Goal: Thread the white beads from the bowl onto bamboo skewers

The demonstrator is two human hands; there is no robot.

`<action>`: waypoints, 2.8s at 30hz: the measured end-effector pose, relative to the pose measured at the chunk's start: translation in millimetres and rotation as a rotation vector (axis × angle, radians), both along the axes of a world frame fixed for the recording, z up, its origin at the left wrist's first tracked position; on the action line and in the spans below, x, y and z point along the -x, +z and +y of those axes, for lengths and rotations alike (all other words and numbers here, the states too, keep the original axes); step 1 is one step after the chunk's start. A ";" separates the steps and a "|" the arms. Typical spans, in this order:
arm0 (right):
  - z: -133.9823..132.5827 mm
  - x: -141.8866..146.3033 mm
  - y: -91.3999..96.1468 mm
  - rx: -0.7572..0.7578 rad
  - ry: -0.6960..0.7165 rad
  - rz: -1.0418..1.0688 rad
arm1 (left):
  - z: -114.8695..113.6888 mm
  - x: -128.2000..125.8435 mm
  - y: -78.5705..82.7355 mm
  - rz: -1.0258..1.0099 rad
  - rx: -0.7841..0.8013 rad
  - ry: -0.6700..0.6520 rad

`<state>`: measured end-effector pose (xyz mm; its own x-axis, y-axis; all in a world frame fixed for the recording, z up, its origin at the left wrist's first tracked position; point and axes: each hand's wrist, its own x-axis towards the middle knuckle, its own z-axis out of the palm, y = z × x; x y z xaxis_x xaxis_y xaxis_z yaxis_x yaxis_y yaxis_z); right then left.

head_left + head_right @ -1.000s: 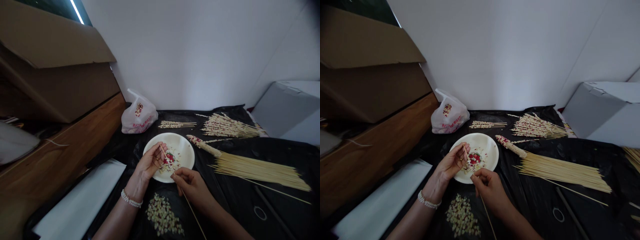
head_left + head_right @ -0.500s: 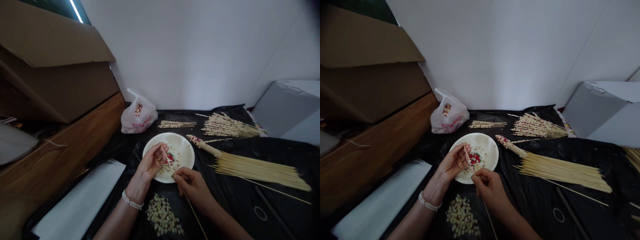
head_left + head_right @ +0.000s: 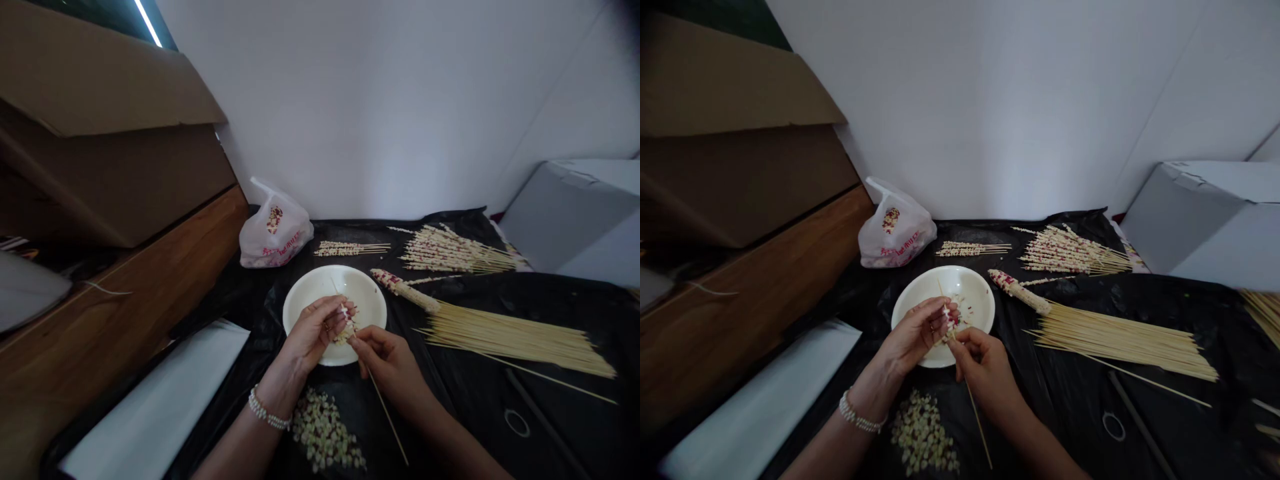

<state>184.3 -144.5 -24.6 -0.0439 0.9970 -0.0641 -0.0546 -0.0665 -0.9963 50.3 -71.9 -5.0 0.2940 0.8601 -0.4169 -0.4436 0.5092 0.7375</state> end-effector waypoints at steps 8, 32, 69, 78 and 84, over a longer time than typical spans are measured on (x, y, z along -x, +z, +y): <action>4.3 -5.6 -4.1 -0.012 -0.027 0.010 | 5.1 7.0 -3.1 0.193 -0.151 -0.168; 6.6 -7.4 -6.6 0.013 -0.062 0.053 | 16.4 11.7 -16.6 1.352 -1.072 -0.829; 2.4 -4.4 1.0 0.121 0.034 0.083 | 36.9 17.6 -8.4 -0.239 0.105 0.134; -1.2 -1.4 1.8 0.174 0.139 0.103 | 36.1 17.2 -8.1 -0.142 0.063 0.245; -0.6 -0.8 -2.9 0.166 0.165 0.090 | 37.3 19.3 -12.7 -0.090 0.024 0.242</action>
<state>185.0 -145.2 -27.5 -0.2185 0.9520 -0.2144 -0.1175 -0.2437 -0.9627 31.0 -34.6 -17.7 0.1180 0.9002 -0.4191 -0.6179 0.3970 0.6787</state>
